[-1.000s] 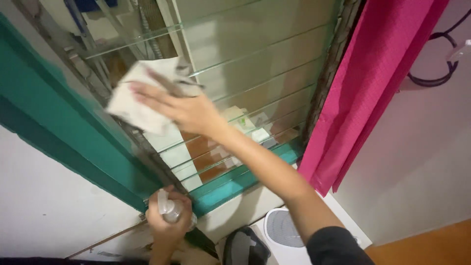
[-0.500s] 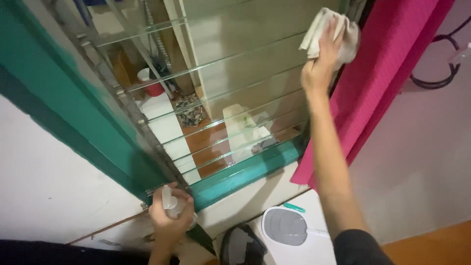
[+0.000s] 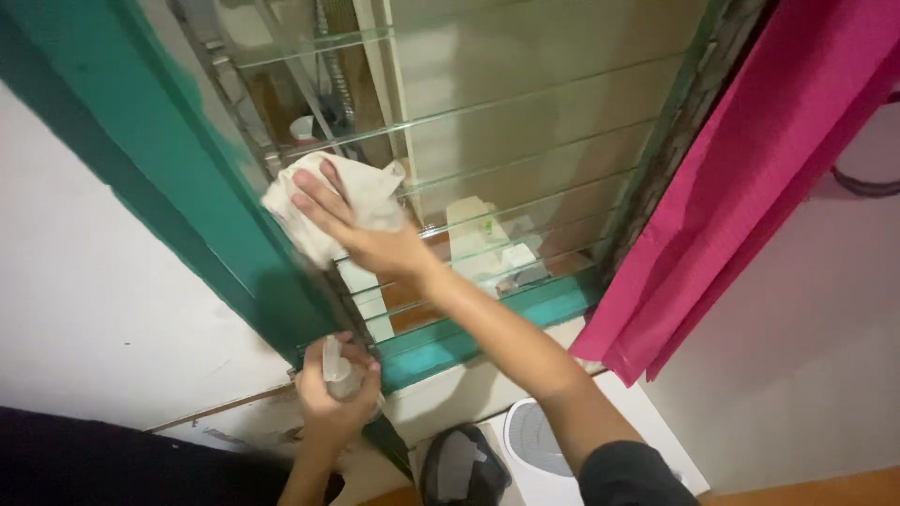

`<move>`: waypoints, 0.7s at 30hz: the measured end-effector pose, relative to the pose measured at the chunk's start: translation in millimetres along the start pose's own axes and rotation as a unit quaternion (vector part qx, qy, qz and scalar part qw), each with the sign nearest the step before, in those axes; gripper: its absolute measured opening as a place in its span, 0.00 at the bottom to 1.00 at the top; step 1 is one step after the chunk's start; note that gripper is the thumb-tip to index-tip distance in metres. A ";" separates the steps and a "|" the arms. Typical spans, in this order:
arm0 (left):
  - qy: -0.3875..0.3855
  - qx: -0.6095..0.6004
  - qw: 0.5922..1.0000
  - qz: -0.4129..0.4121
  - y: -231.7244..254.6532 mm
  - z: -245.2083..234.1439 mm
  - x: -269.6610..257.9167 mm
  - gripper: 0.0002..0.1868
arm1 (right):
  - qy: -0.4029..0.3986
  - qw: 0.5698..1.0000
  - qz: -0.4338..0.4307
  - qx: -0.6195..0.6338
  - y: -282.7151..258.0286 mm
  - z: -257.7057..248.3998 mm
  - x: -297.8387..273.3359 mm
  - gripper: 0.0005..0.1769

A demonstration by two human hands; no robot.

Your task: Cleaning a window with a spray bottle and a cloth.

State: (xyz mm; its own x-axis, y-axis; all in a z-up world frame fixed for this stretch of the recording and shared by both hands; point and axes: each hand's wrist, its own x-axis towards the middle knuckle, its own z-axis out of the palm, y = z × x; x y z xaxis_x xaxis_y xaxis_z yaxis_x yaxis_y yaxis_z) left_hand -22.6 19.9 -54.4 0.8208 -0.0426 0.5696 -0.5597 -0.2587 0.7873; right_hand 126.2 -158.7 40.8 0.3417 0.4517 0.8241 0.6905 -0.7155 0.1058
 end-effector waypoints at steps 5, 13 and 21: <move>-0.021 0.017 0.999 -0.017 1.3 13.2 7.3 0.27 | -0.047 0.993 -0.047 0.095 82.3 -25.6 -69.8 0.50; -0.023 0.011 0.994 0.104 4.2 22.7 9.2 0.26 | 0.124 0.948 0.244 -0.163 211.0 -165.5 -177.2 0.29; -0.003 0.038 0.998 0.047 4.5 10.0 3.5 0.26 | 0.226 0.940 0.248 -0.063 159.8 -109.2 -95.2 0.34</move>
State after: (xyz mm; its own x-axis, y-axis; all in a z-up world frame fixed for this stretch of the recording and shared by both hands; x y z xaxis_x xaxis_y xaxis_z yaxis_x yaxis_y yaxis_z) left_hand -21.2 8.9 -51.2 0.7665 -0.0757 0.6377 -0.6235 -0.3259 0.7107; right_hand 134.4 -374.3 40.0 0.2767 -0.2059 0.9386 0.4267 -0.8489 -0.3120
